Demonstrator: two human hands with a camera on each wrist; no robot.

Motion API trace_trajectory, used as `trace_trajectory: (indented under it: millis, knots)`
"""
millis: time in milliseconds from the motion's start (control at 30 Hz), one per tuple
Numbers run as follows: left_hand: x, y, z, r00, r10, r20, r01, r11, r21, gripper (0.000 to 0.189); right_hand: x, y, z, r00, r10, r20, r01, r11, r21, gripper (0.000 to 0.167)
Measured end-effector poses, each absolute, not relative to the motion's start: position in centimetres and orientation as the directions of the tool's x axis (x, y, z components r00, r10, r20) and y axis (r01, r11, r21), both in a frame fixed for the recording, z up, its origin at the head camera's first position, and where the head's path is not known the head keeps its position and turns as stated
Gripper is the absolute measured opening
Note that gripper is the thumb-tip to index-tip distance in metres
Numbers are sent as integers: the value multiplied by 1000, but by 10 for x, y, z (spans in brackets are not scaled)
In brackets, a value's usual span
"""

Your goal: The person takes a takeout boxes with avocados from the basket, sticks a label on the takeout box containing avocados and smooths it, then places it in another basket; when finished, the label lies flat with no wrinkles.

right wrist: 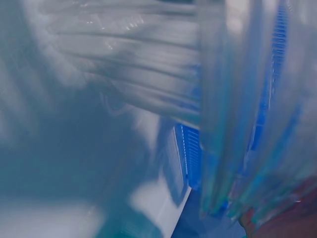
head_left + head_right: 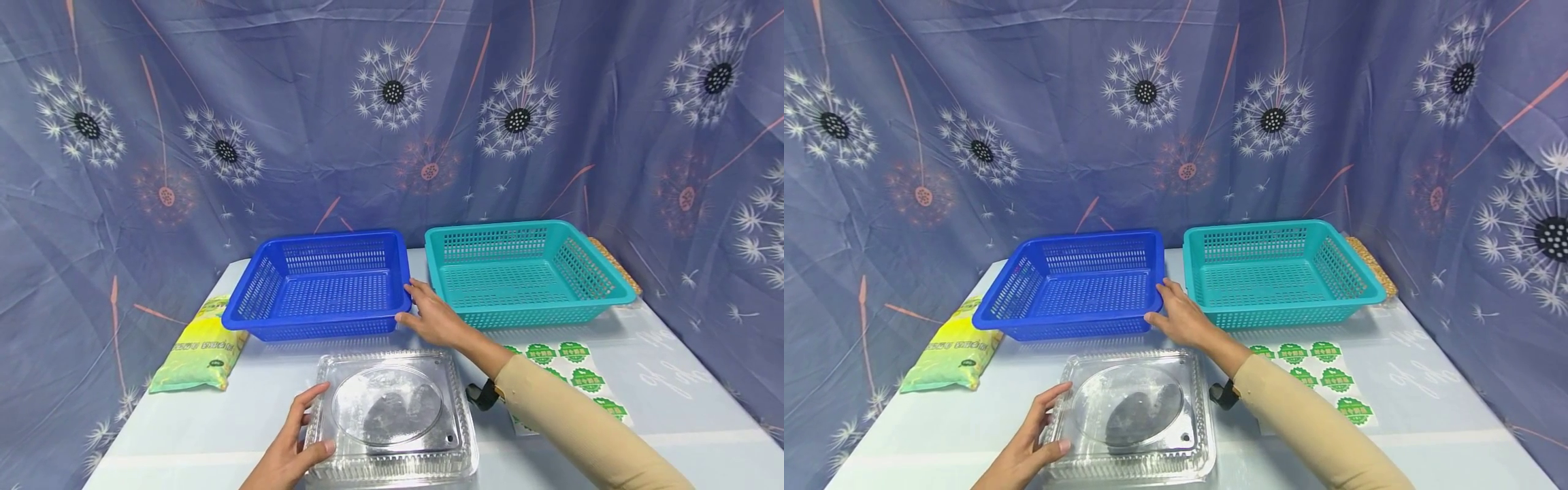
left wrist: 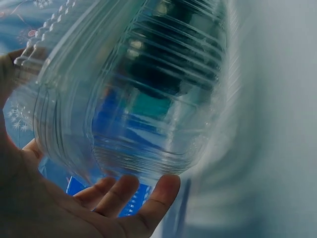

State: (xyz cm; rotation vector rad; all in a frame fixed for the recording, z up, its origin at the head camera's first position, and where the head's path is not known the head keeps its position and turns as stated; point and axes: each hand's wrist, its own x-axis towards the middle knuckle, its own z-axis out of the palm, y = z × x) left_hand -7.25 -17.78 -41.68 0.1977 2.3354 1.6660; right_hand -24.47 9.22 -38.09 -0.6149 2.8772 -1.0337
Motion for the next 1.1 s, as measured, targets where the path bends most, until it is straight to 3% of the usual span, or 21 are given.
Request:
trace_trajectory:
  millis: [467,1100]
  knots:
    - [-74,-172,-418,-960,239,-143,-57,333,941,70,-244,95,-382,-907,-400,132,-389,676,-626,70]
    - [-73,-171,-420,-971,190,-143,-76,321,944,69,-229,112,-365,-886,-433,167,-387,492,-780,64]
